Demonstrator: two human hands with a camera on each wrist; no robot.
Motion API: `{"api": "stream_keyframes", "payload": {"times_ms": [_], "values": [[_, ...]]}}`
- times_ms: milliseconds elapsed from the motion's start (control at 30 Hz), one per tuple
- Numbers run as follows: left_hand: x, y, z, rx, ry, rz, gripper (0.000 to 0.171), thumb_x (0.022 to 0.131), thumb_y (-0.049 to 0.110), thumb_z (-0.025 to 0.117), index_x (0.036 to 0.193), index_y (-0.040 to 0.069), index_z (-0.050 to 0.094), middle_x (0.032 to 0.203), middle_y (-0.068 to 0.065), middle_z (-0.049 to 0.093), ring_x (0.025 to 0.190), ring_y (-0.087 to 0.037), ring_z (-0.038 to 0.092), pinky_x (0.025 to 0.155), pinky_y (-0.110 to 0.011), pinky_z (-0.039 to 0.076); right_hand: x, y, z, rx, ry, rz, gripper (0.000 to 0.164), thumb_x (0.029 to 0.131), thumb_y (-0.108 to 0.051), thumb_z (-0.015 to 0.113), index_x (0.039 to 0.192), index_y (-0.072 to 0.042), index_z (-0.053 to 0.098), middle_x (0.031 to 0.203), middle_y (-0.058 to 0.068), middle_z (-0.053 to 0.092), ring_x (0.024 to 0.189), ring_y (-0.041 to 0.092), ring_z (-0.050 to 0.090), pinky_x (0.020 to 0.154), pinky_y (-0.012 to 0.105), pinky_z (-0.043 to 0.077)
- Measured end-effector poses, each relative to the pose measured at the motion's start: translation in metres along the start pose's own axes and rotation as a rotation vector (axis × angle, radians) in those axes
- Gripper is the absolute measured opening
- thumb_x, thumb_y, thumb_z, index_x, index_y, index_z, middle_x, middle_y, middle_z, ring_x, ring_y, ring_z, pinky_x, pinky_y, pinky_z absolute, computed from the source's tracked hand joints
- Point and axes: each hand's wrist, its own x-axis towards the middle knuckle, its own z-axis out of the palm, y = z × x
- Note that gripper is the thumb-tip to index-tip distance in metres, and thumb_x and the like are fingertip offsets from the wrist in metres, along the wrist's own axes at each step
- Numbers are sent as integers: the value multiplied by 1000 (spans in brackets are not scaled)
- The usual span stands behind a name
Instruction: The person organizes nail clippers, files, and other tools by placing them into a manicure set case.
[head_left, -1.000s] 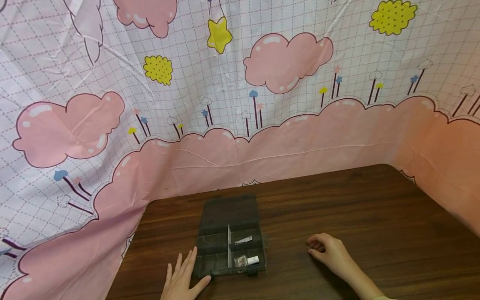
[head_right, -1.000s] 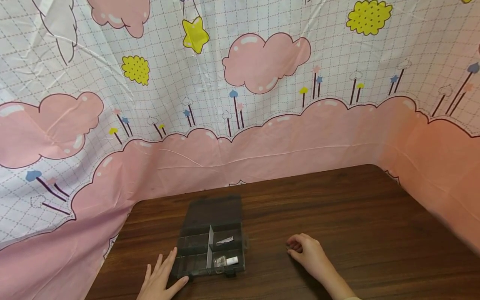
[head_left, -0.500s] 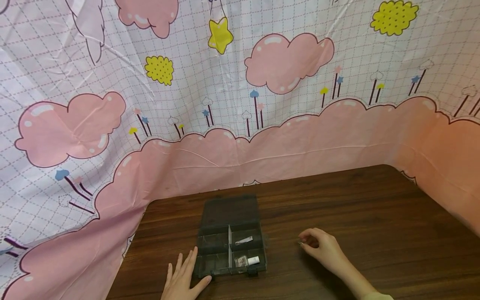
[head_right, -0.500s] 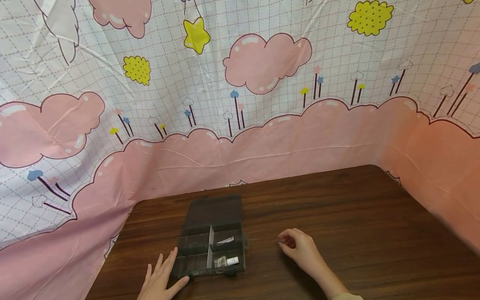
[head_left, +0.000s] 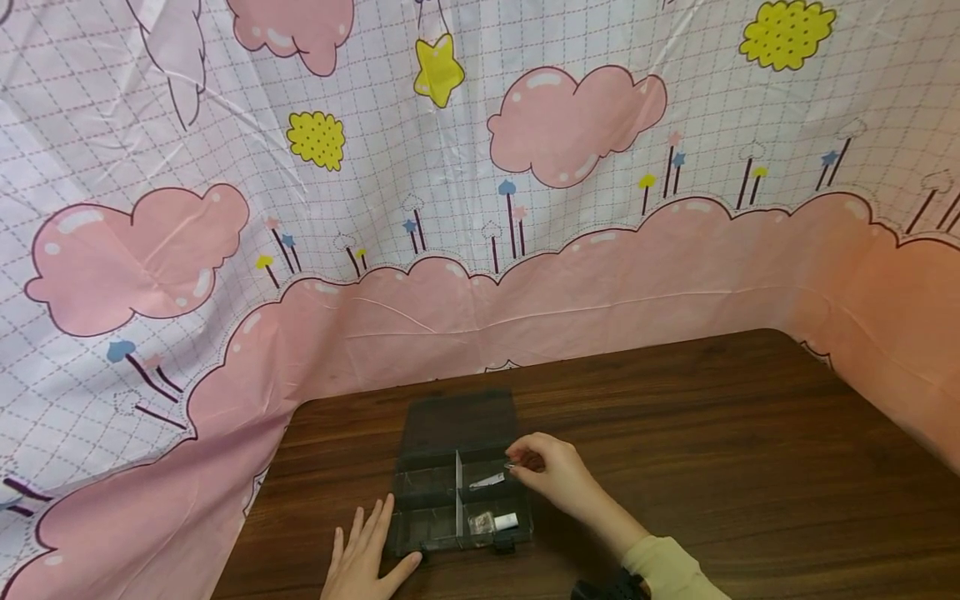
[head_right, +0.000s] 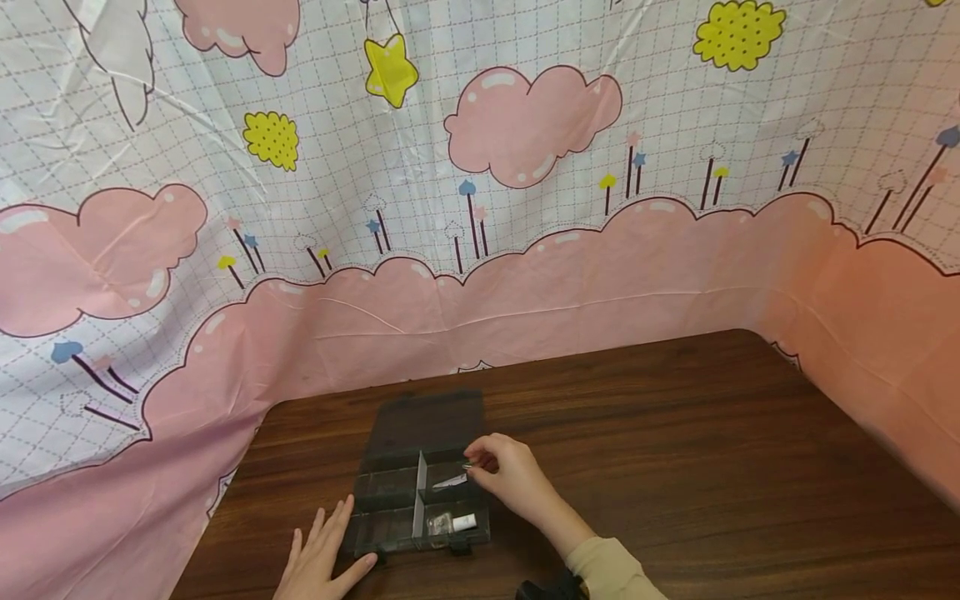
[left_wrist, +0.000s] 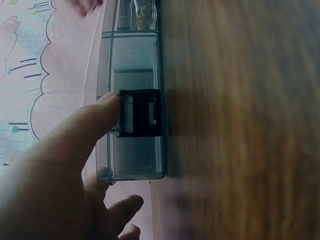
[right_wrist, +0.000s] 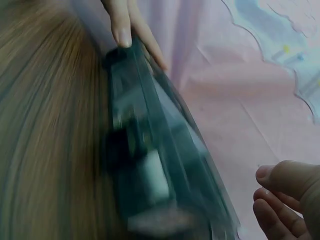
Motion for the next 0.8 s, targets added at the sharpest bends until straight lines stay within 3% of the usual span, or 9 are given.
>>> {"api": "stream_keyframes", "payload": {"times_ms": [367,800], "values": [[0,-1,1,25,21,7,97,81,76,48,155,20,19,153,-17,27,140,-47,12,106,-69,-1,50,-28,64,21,-218,18,13,86,-5,71,98,-9,67,94,3,62,81,7,60,70,18,52],[2,-4,3,40,33,14,96,81,76,47,155,21,19,154,-15,27,141,-46,12,107,-69,-1,63,-28,102,-162,-290,-46,12,85,-3,71,97,-4,69,88,-3,61,78,2,58,68,14,50]]}}
